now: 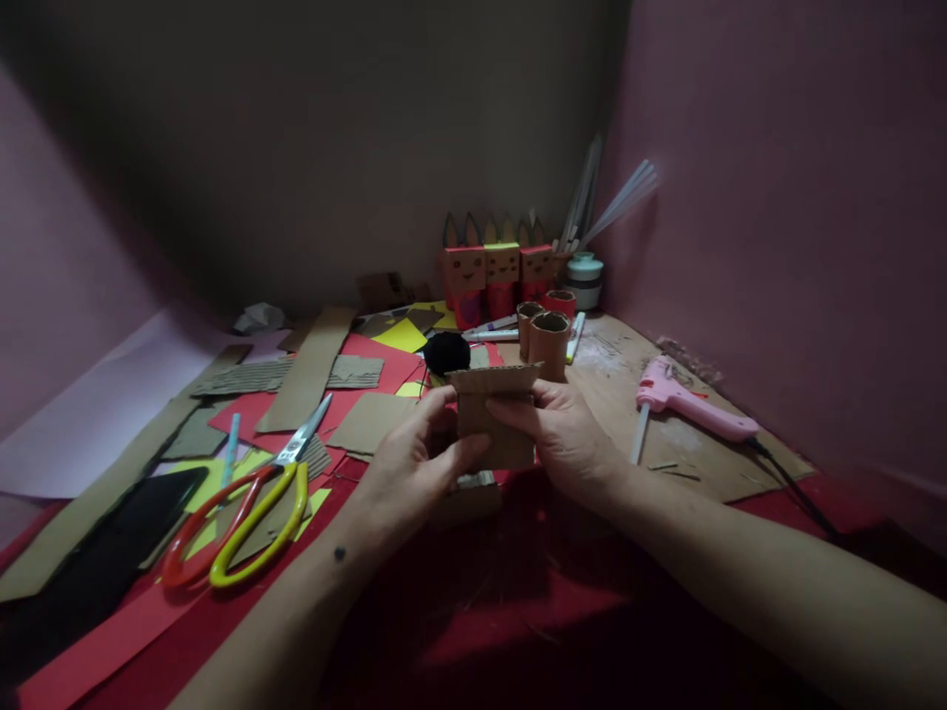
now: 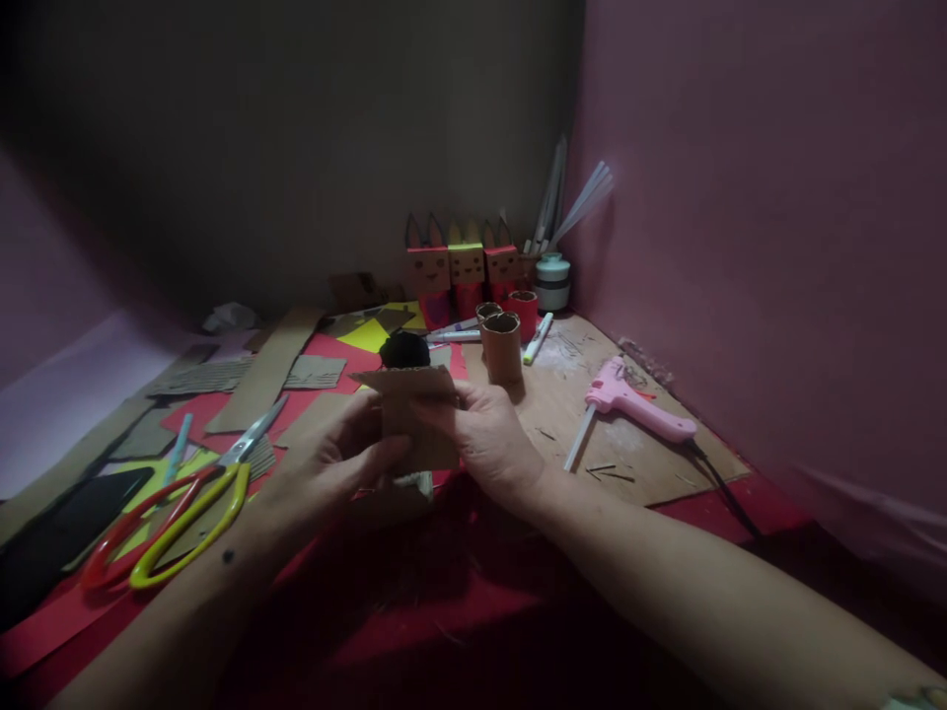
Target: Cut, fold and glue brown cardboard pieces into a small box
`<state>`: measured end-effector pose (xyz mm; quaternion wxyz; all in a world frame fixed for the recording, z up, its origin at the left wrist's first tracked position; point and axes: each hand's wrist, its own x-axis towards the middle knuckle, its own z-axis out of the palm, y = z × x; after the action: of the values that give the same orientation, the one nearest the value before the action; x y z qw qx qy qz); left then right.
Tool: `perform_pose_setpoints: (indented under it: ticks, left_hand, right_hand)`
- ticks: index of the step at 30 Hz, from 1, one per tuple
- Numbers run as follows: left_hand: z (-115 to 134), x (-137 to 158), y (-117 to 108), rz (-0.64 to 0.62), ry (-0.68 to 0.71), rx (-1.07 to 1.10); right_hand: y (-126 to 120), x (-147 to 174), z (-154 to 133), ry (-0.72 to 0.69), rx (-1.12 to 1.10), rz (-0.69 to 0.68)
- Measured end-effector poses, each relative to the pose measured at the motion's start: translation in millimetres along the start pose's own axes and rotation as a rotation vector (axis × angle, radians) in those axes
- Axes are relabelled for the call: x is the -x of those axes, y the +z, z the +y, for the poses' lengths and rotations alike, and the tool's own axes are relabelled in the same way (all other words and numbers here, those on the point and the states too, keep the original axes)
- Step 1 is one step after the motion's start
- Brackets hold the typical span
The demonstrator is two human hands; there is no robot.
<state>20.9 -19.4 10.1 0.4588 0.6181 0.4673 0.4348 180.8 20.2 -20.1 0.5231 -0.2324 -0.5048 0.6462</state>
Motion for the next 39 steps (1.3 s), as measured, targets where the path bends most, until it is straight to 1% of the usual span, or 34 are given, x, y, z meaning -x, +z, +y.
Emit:
perform_pose_setpoints:
  ticks: [3, 6, 9, 12, 14, 18, 20, 22, 25, 27, 29, 35, 39]
  left_hand:
    - [2.8, -2.2, 1.8, 0.156, 0.127, -0.052]
    - [2.3, -3.8, 2.7, 0.27, 0.135, -0.054]
    - [-1.4, -4.3, 2.5, 0.312, 0.117, -0.059]
    - [-5.0, -3.9, 2.7, 0.32, 0.133, -0.053]
    - [-6.0, -3.7, 3.3, 0.348, 0.138, -0.049]
    - [-6.3, -5.6, 2.4, 0.442, 0.168, -0.062]
    - [-6.9, -7.6, 0.4, 0.466, 0.195, -0.04]
    - [-8.0, -9.6, -1.5, 0.47, 0.203, 0.007]
    - [-9.5, -11.4, -3.2, 0.422, 0.173, 0.076]
    - [-9.9, -11.8, -4.0, 0.371, 0.155, 0.145]
    - [-9.7, -12.1, -5.0, 0.348, 0.138, 0.214]
    - [-7.3, -12.3, -8.0, 0.381, 0.082, 0.225]
    - [-7.4, -12.5, -7.4, 0.335, 0.098, 0.254]
  right_hand:
    - [4.0, 3.1, -0.4, 0.039, 0.005, 0.024]
    - [7.7, 4.6, 0.2, 0.067, 0.051, 0.018]
    - [9.2, 4.0, 1.9, 0.094, 0.052, -0.005]
    - [8.7, 3.0, 3.2, 0.114, 0.03, -0.011]
    - [7.3, 2.6, 3.4, 0.131, -0.003, -0.025]
    - [4.5, 2.9, 2.2, 0.217, -0.076, -0.126]
    - [4.8, 3.7, 1.3, 0.26, -0.082, -0.167]
    - [6.7, 4.7, 0.7, 0.288, -0.071, -0.165]
    - [10.1, 5.7, 0.5, 0.309, -0.052, -0.114]
    - [10.9, 5.5, 0.8, 0.299, -0.026, -0.085]
    - [10.2, 4.8, 1.1, 0.271, 0.004, -0.078]
    - [6.6, 3.8, -0.3, 0.228, 0.028, -0.098]
    - [4.4, 3.7, -1.4, 0.205, 0.006, -0.116]
